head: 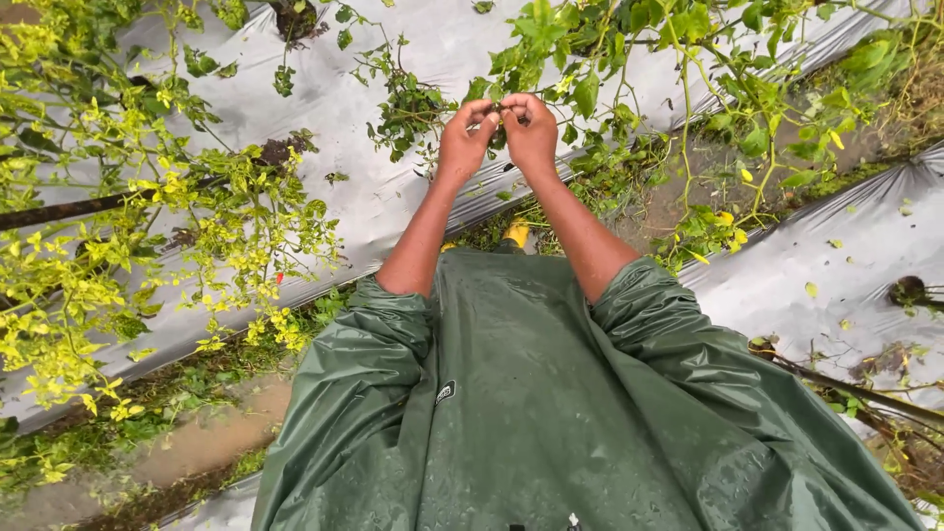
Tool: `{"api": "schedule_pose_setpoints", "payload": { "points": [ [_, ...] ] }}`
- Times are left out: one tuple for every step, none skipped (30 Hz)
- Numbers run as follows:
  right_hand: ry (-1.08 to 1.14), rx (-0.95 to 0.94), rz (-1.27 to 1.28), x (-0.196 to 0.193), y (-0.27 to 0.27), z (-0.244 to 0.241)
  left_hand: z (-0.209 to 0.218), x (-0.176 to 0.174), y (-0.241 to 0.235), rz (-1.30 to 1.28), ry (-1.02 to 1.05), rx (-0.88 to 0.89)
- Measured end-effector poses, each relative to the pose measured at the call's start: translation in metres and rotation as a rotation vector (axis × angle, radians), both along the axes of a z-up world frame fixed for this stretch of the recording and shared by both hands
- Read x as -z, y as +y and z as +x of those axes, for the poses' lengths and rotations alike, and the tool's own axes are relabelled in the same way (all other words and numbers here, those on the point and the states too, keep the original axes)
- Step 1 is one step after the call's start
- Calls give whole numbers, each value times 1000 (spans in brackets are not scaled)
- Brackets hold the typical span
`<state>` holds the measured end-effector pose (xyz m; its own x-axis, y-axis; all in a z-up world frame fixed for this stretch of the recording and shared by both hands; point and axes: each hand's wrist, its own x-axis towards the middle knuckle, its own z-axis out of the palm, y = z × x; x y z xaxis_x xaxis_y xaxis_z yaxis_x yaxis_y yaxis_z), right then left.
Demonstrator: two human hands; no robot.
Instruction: The person walks through a greenhouse and picks small red and green peppers from plants by hand. They move between rows of plants supported by metal frames and covered with white plastic sheeting, selecting and removing peppers from the branches.
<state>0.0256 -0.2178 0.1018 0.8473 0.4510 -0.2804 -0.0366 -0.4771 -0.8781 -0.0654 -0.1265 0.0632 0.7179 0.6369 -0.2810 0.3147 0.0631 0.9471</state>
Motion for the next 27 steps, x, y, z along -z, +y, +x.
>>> {"api": "schedule_pose_setpoints", "payload": {
  "points": [
    [-3, -5, 0, 1, 0, -1, -1, -1, 0, 0, -3, -5],
    [-45, -38, 33, 3, -1, -2, -1, -2, 1, 5, -3, 2],
    [-86, -67, 62, 4, -3, -4, -3, -2, 0, 8, -1, 14],
    [-87, -68, 60, 5, -4, -6, -3, 3, 0, 6, -2, 14],
    [-117, -83, 81, 4, -4, -7, -3, 7, 1, -6, 12, -16],
    [-146, -98, 102, 4, -5, -8, -2, 11, 2, -18, 27, -46],
    [-149, -95, 104, 4, -5, -7, -1, 3, 4, -16, 24, -42],
    [-157, -96, 80, 4, -5, -6, -1, -4, 6, -50, 49, -54],
    [-159, -95, 51, 5, -11, -8, -4, -11, 2, -90, 81, -62],
    [-156, -88, 46, 2, -14, -8, -4, -9, 4, -94, 85, -55],
    [-158, -98, 85, -1, -17, -8, -3, -6, 6, -30, 74, -36],
    [-160, -107, 124, -4, -19, -7, -2, -2, 8, 33, 64, -16],
    [-159, -97, 120, -6, -24, -6, 0, 4, 10, 30, 65, -6],
    [-113, -94, 168, -8, -29, -5, 3, 11, 12, 28, 76, -38],
    [-65, -90, 217, -10, -34, -4, 6, 18, 15, 28, 87, -70],
    [-65, -81, 215, -13, -38, -2, 5, 13, 17, 26, 89, -61],
    [70, -1, 208, -17, -42, 0, 4, 7, 19, 17, 84, -66],
    [205, 79, 201, -21, -46, 2, 3, 2, 22, 7, 79, -72],
    [205, 88, 202, -22, -56, 5, 4, 0, 24, 7, 79, -63],
    [316, 183, 239, -23, -66, 7, 6, -1, 26, -12, 83, -79],
    [428, 277, 276, -25, -77, 9, 6, -3, 27, -32, 89, -96],
    [429, 285, 277, -24, -88, 9, 6, -6, 28, -32, 91, -89],
    [500, 261, 245, -22, -99, 9, 6, -9, 28, -34, 120, -113],
    [571, 237, 214, -21, -110, 9, 7, -12, 29, -35, 149, -137],
    [573, 243, 216, -16, -115, 8, 7, -6, 31, -34, 152, -131],
    [576, 225, 147, -12, -119, 6, 7, -1, 33, -43, 67, -166],
    [578, 211, 81, -8, -125, 4, 7, 4, 34, -52, -19, -197]
  ]
}}
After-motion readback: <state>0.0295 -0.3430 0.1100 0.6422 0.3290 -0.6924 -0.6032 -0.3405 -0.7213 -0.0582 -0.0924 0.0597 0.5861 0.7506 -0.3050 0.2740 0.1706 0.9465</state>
